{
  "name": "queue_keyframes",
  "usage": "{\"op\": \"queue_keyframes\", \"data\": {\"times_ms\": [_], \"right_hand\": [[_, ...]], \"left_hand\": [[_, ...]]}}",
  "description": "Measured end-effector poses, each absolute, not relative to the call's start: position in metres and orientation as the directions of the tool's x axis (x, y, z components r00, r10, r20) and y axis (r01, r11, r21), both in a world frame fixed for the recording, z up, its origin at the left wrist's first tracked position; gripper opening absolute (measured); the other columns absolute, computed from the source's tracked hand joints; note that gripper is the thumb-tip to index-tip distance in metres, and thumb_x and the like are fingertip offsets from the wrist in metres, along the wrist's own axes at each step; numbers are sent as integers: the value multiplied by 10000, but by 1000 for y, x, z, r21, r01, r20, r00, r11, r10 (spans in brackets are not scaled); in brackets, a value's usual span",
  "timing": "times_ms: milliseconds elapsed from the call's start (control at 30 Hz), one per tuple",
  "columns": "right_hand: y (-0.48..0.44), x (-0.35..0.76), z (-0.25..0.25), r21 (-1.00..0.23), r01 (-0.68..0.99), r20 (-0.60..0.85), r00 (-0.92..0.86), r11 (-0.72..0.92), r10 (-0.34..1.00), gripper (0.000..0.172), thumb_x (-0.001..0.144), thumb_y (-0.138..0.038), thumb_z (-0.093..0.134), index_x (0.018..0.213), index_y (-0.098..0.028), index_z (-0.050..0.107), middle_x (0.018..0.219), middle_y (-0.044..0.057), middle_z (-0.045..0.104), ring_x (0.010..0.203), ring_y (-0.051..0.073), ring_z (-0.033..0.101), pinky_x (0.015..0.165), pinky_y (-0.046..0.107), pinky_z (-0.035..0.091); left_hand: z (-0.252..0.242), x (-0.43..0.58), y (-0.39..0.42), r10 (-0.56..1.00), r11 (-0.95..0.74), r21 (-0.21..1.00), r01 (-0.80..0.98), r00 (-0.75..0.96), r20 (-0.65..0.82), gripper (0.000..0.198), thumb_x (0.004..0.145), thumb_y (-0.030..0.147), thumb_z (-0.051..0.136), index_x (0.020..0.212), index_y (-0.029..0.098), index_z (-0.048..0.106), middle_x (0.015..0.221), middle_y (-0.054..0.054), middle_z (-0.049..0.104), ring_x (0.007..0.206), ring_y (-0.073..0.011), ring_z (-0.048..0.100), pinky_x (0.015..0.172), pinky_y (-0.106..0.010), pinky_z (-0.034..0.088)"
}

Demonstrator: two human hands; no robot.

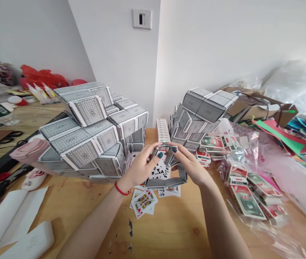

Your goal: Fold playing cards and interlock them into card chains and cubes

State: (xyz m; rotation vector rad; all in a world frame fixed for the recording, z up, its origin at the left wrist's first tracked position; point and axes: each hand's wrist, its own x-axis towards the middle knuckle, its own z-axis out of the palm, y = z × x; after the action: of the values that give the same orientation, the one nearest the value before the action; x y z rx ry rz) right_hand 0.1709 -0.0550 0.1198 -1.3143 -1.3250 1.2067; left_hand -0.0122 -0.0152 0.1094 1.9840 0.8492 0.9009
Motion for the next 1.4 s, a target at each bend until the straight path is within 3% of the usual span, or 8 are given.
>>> {"op": "queue_keyframes", "data": {"times_ms": [333,567,700,833,1000,1133,1233,1400], "right_hand": [[-51,171,119,-969,216,119,-3,117,993,400,821,-496,473,1062,-221,635,985,49,650,933,212,591,762,316,494],[-52,174,117,-957,248,133,-70,147,989,380,822,-466,491,1066,-223,650,1051,43,652,997,227,575,863,355,454],[-50,169,114,-960,240,129,-82,145,988,387,819,-459,493,1078,-213,643,1070,38,648,1037,224,552,906,352,421],[-49,167,114,-988,136,79,3,78,997,422,815,-484,485,1094,-201,627,1027,45,657,956,210,586,814,311,463],[-50,172,115,-999,47,-12,2,-12,1000,441,811,-505,478,1107,-204,608,900,37,671,759,169,610,677,275,483],[-46,177,106,-990,139,-45,-71,-35,996,440,799,-502,488,1098,-202,609,879,37,664,789,174,603,685,277,483],[-38,181,89,-965,258,-67,-103,-39,992,442,763,-462,556,1109,-189,596,896,48,662,825,183,598,703,289,483],[-25,181,60,-926,377,-97,-163,-28,982,386,744,-424,582,1035,-176,629,937,64,672,825,192,611,747,319,478]], "left_hand": [[117,-12,-19,762,-554,789,266,542,353,388,907,328,355,1272,229,440,1335,-49,461,1254,-178,388,1067,-364,303],[112,-8,-20,812,-477,853,212,478,334,380,918,338,313,1209,192,509,1282,-72,513,1104,-189,522,923,-329,440],[111,-7,-19,843,-456,859,233,423,333,381,905,364,344,1180,186,540,1242,-68,550,1102,-203,528,952,-333,412],[115,-9,-19,823,-412,901,134,480,304,407,904,391,328,1216,208,516,1298,-51,502,1222,-209,425,1046,-355,319],[117,-15,-16,767,-160,987,-28,626,142,457,914,401,255,1332,257,371,1342,-65,448,1106,-225,523,858,-364,484],[111,-20,-10,728,-265,952,153,679,94,473,843,306,465,1311,293,397,1347,-42,434,1096,-215,518,883,-340,458],[103,-23,-4,711,-394,855,337,701,51,432,807,249,483,1238,274,492,1301,-35,483,1191,-221,439,974,-335,373],[98,-28,0,669,-460,684,566,728,-152,371,786,225,446,1135,193,570,1166,-81,589,1090,-239,523,927,-333,391]]}}
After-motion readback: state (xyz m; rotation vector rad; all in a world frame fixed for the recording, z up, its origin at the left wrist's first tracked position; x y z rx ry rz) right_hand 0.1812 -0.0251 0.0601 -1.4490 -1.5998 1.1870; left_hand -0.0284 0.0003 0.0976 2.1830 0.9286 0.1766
